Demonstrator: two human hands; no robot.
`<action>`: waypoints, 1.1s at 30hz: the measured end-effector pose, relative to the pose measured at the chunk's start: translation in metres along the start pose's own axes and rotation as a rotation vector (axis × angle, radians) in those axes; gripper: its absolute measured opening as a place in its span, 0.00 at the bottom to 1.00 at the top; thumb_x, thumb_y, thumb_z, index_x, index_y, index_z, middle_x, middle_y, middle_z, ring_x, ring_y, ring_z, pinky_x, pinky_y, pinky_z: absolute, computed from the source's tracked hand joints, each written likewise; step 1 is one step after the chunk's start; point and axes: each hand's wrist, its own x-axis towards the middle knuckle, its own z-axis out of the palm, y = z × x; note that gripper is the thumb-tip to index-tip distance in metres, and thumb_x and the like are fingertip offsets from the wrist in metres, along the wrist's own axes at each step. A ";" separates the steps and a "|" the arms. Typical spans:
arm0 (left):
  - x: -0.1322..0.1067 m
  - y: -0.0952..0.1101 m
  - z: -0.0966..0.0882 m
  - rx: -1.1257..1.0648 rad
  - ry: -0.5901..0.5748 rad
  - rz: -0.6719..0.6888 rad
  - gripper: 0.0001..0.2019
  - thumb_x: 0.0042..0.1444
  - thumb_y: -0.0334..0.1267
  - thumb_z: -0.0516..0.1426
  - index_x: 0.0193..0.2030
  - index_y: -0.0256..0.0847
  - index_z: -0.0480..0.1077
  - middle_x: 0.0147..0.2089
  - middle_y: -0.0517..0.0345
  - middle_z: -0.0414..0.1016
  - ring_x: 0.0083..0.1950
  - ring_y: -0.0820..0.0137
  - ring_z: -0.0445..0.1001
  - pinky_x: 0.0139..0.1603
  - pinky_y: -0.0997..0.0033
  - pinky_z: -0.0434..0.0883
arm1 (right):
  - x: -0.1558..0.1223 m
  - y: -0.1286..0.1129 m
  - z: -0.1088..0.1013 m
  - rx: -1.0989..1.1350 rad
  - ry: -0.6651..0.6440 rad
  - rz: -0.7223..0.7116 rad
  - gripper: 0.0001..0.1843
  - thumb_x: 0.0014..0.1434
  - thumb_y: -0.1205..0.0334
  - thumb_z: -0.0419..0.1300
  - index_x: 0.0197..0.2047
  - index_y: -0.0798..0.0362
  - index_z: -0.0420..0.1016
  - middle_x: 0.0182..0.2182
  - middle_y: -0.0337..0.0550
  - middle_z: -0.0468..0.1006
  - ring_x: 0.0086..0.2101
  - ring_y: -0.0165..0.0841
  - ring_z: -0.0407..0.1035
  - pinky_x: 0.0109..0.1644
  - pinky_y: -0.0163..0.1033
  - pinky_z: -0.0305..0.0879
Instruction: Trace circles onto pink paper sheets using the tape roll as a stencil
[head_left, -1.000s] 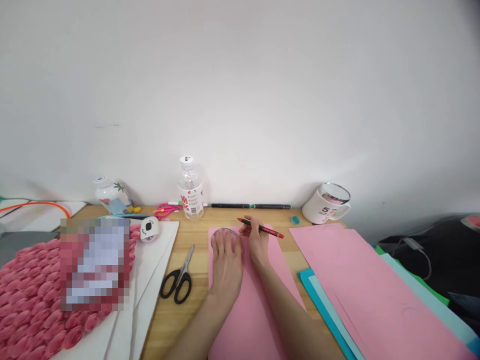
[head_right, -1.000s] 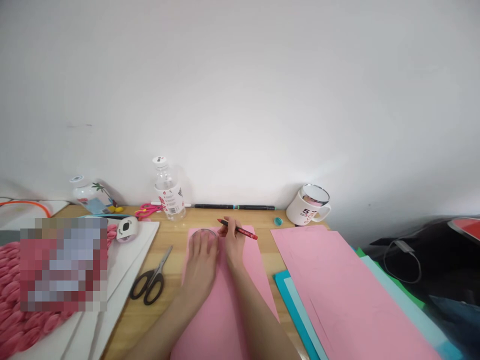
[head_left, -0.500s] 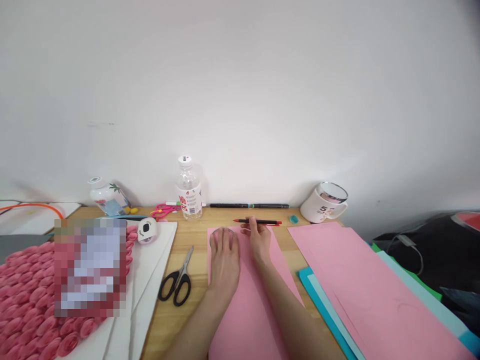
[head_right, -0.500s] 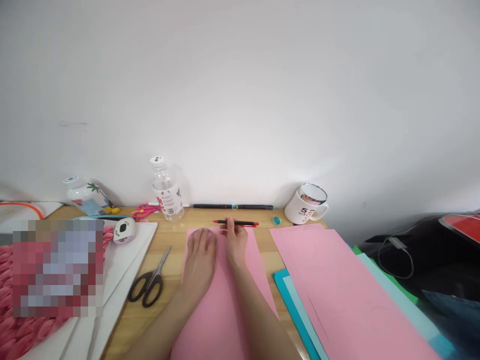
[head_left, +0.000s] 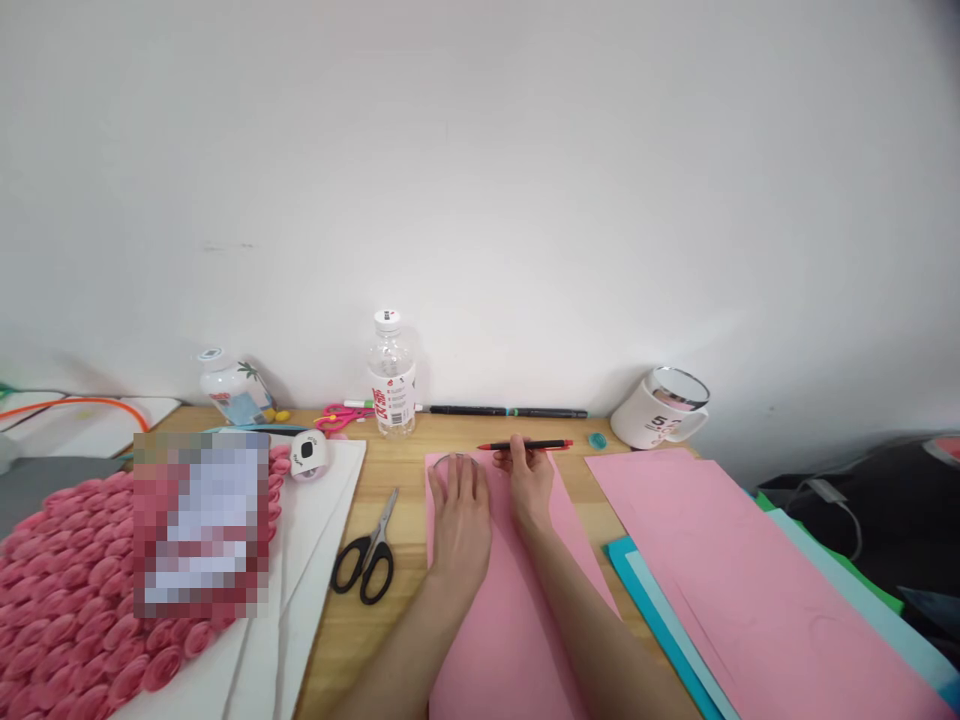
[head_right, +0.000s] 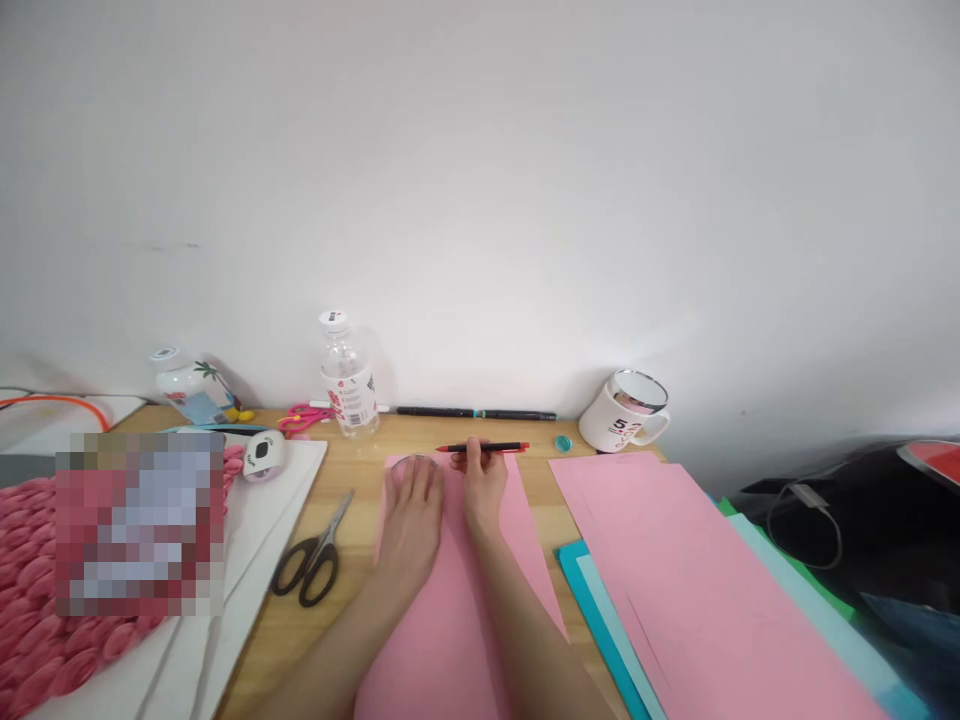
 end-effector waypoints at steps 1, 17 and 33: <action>0.000 0.000 0.000 0.002 -0.004 -0.006 0.27 0.57 0.21 0.42 0.63 0.29 0.62 0.63 0.35 0.63 0.66 0.50 0.58 0.62 0.33 0.55 | 0.000 0.000 0.000 0.000 0.000 -0.002 0.23 0.50 0.41 0.63 0.31 0.55 0.70 0.23 0.43 0.77 0.26 0.36 0.74 0.35 0.41 0.72; 0.001 0.006 0.004 -0.034 -0.008 0.061 0.26 0.57 0.23 0.44 0.63 0.28 0.63 0.65 0.37 0.63 0.68 0.55 0.57 0.66 0.45 0.58 | -0.007 -0.001 0.006 0.033 -0.130 0.010 0.19 0.52 0.44 0.62 0.31 0.52 0.68 0.28 0.43 0.79 0.31 0.40 0.77 0.39 0.44 0.75; 0.000 0.003 0.008 -0.067 -0.005 0.033 0.27 0.55 0.23 0.46 0.62 0.35 0.65 0.63 0.41 0.65 0.69 0.50 0.53 0.64 0.30 0.49 | 0.000 0.006 0.008 0.117 -0.145 0.041 0.20 0.51 0.43 0.63 0.31 0.53 0.68 0.29 0.46 0.79 0.32 0.40 0.78 0.39 0.44 0.76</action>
